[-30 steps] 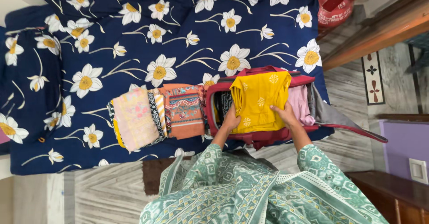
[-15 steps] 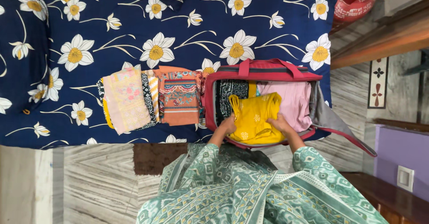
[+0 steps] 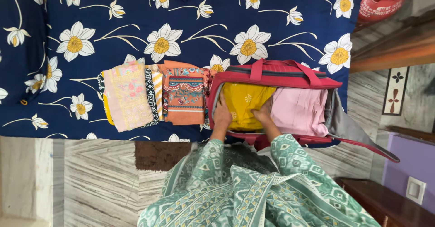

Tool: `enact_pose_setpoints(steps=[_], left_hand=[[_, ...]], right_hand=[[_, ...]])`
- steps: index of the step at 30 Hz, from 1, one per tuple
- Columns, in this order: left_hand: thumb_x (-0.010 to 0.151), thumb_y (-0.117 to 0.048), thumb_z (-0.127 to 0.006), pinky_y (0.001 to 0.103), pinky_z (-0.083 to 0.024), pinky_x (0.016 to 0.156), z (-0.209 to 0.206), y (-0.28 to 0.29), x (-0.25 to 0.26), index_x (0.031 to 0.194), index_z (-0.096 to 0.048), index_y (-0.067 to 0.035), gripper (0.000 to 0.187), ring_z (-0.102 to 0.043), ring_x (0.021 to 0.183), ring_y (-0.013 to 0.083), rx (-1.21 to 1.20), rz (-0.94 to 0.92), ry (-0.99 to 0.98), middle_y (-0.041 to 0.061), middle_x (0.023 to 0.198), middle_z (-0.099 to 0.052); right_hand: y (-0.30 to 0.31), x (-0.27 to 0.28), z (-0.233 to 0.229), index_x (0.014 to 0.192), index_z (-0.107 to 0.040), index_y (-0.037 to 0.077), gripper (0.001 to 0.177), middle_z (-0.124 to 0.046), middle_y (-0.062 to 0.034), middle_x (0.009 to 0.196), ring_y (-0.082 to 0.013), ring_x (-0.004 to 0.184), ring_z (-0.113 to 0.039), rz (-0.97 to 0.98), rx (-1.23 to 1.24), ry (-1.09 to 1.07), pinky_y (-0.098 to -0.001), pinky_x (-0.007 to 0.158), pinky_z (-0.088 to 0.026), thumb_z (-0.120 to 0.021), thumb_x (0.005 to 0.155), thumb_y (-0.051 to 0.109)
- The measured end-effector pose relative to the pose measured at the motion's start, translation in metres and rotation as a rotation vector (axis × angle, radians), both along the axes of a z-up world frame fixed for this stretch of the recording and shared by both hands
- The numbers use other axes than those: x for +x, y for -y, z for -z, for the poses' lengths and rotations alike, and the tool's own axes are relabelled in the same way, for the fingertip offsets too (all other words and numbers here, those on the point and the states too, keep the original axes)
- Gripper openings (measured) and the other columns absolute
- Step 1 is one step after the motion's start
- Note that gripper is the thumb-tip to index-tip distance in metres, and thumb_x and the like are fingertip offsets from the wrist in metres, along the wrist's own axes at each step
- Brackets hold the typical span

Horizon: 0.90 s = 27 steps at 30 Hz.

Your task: The person packs various folded clothes into a red travel bag on a bed, placing items like a pink top, a yellow garment, and patterned textiles into the main compartment and side pockets.

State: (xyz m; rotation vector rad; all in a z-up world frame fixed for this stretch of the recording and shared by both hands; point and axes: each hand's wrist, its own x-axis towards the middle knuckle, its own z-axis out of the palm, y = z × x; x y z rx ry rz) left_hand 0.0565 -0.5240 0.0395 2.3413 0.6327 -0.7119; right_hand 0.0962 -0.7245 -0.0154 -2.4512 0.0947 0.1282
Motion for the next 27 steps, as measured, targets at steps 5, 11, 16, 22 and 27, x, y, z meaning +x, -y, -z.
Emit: enact_pose_setpoints(steps=[5,11,16,22,27], left_hand=[[0.089,-0.011,-0.061,0.041,-0.028,0.121,0.023,0.013,-0.006,0.165,-0.006,-0.023,0.095,-0.007,0.158,0.0305,0.673,0.687,0.242,0.012,0.173,0.000],[0.098,-0.035,-0.053,0.047,0.001,0.127,0.063,0.006,0.001,0.167,0.003,-0.021,0.090,0.013,0.158,0.0346,0.696,0.893,-0.191,0.017,0.172,0.009],[0.100,-0.034,-0.053,0.054,0.000,0.126,0.076,0.005,0.007,0.167,0.004,-0.017,0.089,0.010,0.156,0.0412,0.660,0.898,-0.311,0.020,0.171,0.005],[0.092,-0.032,-0.063,0.048,-0.005,0.126,0.078,0.002,0.003,0.165,-0.004,-0.014,0.095,0.006,0.158,0.0410,0.471,0.782,-0.266,0.022,0.170,0.002],[0.089,-0.036,-0.071,0.047,-0.006,0.128,0.046,0.005,0.011,0.162,-0.012,-0.011,0.098,0.001,0.157,0.0419,0.150,0.556,-0.266,0.027,0.167,-0.002]], right_hand=[[0.017,-0.012,-0.017,0.163,0.008,0.006,0.147,-0.002,-0.0279,0.169,-0.0498,0.153,-0.009,-0.116,-0.186,-0.220,-0.0600,0.123,-0.018,-0.088,0.062,0.052],[0.012,-0.020,-0.014,0.163,0.005,0.021,0.139,0.008,-0.0256,0.169,-0.0541,0.154,0.004,-0.402,-0.477,-0.458,-0.0701,0.118,-0.013,-0.082,0.065,0.068],[0.018,-0.010,0.002,0.164,0.002,0.027,0.132,0.010,-0.0261,0.169,-0.0547,0.153,0.004,-0.501,-0.513,-0.566,-0.0677,0.119,-0.015,-0.080,0.069,0.068],[0.025,-0.013,0.002,0.164,-0.005,0.030,0.126,0.003,-0.0257,0.169,-0.0555,0.153,-0.001,-0.534,-0.508,-0.528,-0.0658,0.120,-0.019,-0.082,0.070,0.063],[0.023,-0.015,-0.019,0.162,-0.013,0.017,0.120,-0.009,-0.0287,0.166,-0.0549,0.150,-0.010,-0.444,-0.405,-0.389,-0.0592,0.121,-0.021,-0.085,0.072,0.048]])
